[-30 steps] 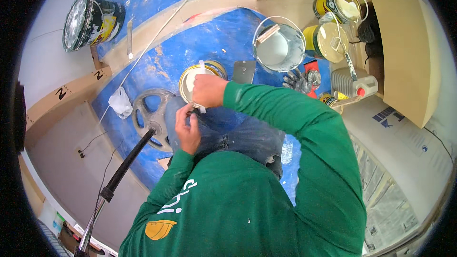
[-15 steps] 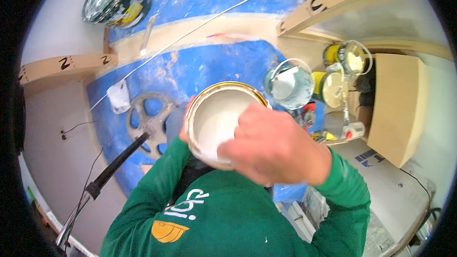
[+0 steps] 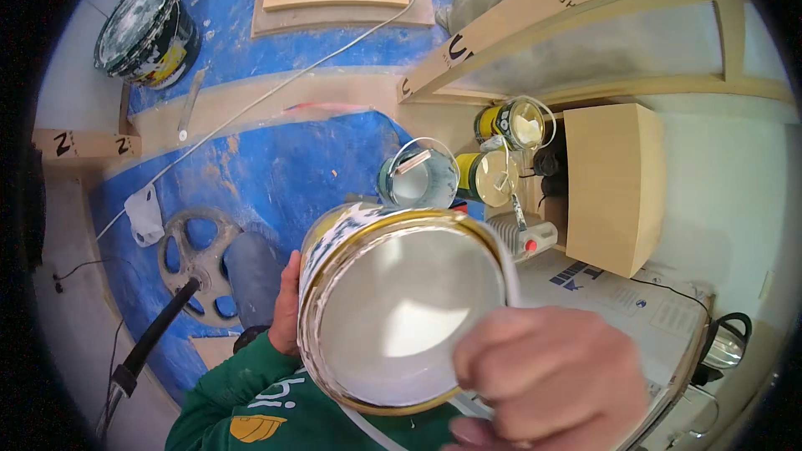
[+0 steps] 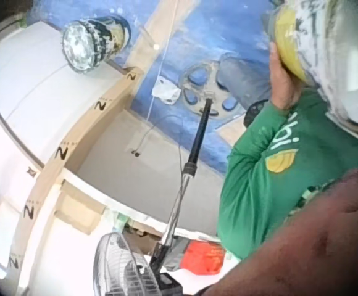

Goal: The person opens a bucket lid, handles a roll of tape, and uses a putty knife to mix white paint inside a can.

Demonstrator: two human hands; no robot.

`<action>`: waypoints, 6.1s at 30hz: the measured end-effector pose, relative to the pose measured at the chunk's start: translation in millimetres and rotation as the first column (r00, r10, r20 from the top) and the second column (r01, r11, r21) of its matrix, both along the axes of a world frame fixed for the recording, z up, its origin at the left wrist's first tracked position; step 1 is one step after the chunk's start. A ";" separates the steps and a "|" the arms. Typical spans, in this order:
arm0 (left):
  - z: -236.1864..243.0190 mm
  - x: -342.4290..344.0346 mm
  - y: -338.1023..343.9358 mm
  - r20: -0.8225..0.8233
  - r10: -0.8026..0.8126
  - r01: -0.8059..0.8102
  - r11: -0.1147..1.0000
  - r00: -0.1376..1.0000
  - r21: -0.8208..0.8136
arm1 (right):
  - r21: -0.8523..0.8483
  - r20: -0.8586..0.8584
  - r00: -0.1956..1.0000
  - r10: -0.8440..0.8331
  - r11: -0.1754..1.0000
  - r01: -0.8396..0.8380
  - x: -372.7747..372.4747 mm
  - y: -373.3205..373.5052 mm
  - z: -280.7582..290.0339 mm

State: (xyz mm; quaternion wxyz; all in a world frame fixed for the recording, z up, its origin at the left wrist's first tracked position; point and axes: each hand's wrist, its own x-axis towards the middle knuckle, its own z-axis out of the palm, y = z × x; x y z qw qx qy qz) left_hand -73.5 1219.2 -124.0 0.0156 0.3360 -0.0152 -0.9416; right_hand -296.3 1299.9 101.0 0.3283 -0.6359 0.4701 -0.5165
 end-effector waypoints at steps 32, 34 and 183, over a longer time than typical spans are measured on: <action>-166.5 -13.9 45.3 0.446 -0.338 0.532 0.727 0.828 -0.435 | 0.236 -0.043 0.481 -0.876 0.459 0.857 50.5 125.3 -269.4; -146.9 -28.3 45.5 0.496 -0.331 0.576 0.648 0.802 -0.499 | 0.228 -0.029 0.474 -0.880 0.456 0.860 46.7 125.6 -275.1; -31.9 -193.9 8.2 0.958 -0.274 0.988 -0.098 0.091 -0.122 | 0.784 0.179 0.345 -0.921 0.346 0.516 71.9 217.0 -416.9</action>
